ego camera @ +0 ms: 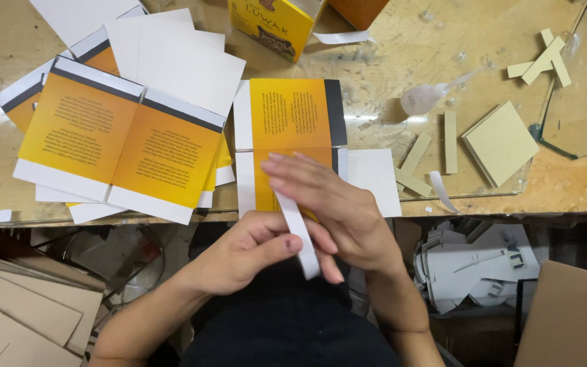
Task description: The person assembles cardboard boxes by folding the panels, inserting foam inserts, and applying adhesive tape to secure the structure.
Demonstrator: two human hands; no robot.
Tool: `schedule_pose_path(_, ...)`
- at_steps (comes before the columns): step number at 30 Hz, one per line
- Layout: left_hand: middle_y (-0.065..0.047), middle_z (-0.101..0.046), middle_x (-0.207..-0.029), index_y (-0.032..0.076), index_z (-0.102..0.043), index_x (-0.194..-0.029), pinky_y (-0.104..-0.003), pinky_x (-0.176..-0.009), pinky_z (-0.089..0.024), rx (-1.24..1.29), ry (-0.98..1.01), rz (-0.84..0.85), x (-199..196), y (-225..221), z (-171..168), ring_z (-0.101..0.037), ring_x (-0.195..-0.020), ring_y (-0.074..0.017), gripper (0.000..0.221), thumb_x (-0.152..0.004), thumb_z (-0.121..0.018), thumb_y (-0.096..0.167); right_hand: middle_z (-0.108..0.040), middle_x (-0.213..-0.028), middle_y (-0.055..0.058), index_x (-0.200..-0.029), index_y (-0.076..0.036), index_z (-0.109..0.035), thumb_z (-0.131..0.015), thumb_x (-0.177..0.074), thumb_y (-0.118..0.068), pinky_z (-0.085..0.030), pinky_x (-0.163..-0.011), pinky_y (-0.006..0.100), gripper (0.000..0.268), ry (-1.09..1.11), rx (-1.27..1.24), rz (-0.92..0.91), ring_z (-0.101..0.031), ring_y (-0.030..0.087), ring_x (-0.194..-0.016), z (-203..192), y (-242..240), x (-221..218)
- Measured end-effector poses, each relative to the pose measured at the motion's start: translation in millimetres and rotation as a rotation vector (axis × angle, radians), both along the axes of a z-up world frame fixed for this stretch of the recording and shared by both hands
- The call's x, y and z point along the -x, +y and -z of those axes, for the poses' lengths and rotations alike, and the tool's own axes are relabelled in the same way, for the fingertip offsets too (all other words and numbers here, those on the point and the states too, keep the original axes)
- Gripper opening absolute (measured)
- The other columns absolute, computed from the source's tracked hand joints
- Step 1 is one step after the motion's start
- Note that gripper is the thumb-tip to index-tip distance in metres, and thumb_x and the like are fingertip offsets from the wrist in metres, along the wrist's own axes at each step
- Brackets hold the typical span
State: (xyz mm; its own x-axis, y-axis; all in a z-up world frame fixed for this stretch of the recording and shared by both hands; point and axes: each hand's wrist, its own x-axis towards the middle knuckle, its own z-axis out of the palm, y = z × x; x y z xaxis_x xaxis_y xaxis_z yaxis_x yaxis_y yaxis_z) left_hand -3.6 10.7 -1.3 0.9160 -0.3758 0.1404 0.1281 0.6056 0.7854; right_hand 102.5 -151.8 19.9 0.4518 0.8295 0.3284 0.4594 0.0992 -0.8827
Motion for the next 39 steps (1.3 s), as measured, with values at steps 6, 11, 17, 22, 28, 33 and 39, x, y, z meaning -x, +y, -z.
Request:
schedule_pose_path(6,-0.026,-0.073,-0.116,-0.004,-0.066,-0.124,-0.058,-0.12,-0.039,0.425,0.15,-0.22,29.9,6.3,11.0,-0.068,-0.118,-0.0414,0.031,-0.106,-0.066,0.021,-0.046,-0.158,0.017,-0.148,-0.004,-0.046,-0.051,-0.106,-0.012,-0.031,-0.129,0.05,0.043,-0.174,0.321,0.314,-0.042,0.034,-0.151,33.9,-17.8,9.6)
schedule_pose_path(11,-0.027,-0.072,-0.116,0.002,-0.066,-0.129,-0.06,-0.122,-0.035,0.403,-0.003,-0.385,35.4,10.6,25.4,-0.066,-0.118,-0.0458,0.029,-0.108,-0.067,0.022,-0.035,-0.167,0.011,-0.157,-0.014,-0.039,-0.068,-0.1,-0.036,-0.024,-0.127,0.055,0.067,-0.559,0.64,0.243,-0.033,0.032,-0.156,59.7,-29.5,15.2)
schedule_pose_path(17,-0.026,-0.074,-0.11,0.002,-0.064,-0.124,-0.06,-0.119,-0.044,0.137,-0.023,-0.532,29.4,3.0,22.6,-0.072,-0.111,-0.0418,0.032,-0.107,-0.066,0.029,-0.041,-0.164,0.005,-0.155,-0.02,-0.042,-0.081,-0.086,-0.034,-0.036,-0.115,0.05,0.081,-0.833,0.78,0.317,-0.045,0.024,-0.147,53.7,-32.0,23.2)
schedule_pose_path(22,-0.012,-0.069,-0.079,-0.002,-0.064,-0.117,-0.042,-0.086,-0.057,-0.027,-0.079,-0.588,36.4,5.8,17.5,-0.069,-0.073,-0.0247,0.035,-0.107,-0.059,0.031,-0.063,-0.136,0.004,-0.138,-0.011,-0.061,-0.068,-0.097,-0.016,-0.045,-0.088,0.042,0.042,-0.981,0.737,0.402,-0.063,0.025,-0.111,22.0,-38.9,35.5)
schedule_pose_path(28,-0.004,-0.061,-0.083,0.0,-0.056,-0.126,-0.029,-0.083,-0.053,-0.909,0.065,-0.962,61.9,-5.0,24.6,-0.061,-0.079,-0.0141,0.049,-0.088,-0.069,0.029,-0.066,-0.115,0.018,-0.131,0.004,-0.063,-0.061,-0.094,-0.005,-0.052,-0.072,0.042,0.038,-0.863,0.599,0.54,-0.059,0.032,-0.086,-10.9,-18.2,46.4)
schedule_pose_path(33,-0.016,-0.043,-0.135,0.0,-0.033,-0.141,-0.036,-0.109,-0.047,-0.74,0.164,-1.046,34.5,-13.9,15.8,-0.048,-0.127,-0.0258,0.076,-0.084,-0.07,0.034,-0.065,-0.117,0.019,-0.133,0.005,-0.059,-0.065,-0.099,-0.029,-0.055,-0.07,0.041,0.049,-0.797,0.524,0.374,-0.066,0.03,-0.09,-10.9,4.2,62.1)
schedule_pose_path(39,-0.013,-0.055,-0.123,-0.002,-0.046,-0.136,-0.03,-0.096,-0.05,-0.795,0.205,-0.947,12.1,42.0,-6.0,-0.056,-0.115,-0.0222,0.047,-0.094,-0.063,0.01,-0.064,-0.125,0.018,-0.131,0.0,-0.06,-0.068,-0.099,-0.028,-0.052,-0.095,0.045,0.043,-0.478,0.347,0.246,-0.065,0.032,-0.108,-14.4,-28.4,37.1)
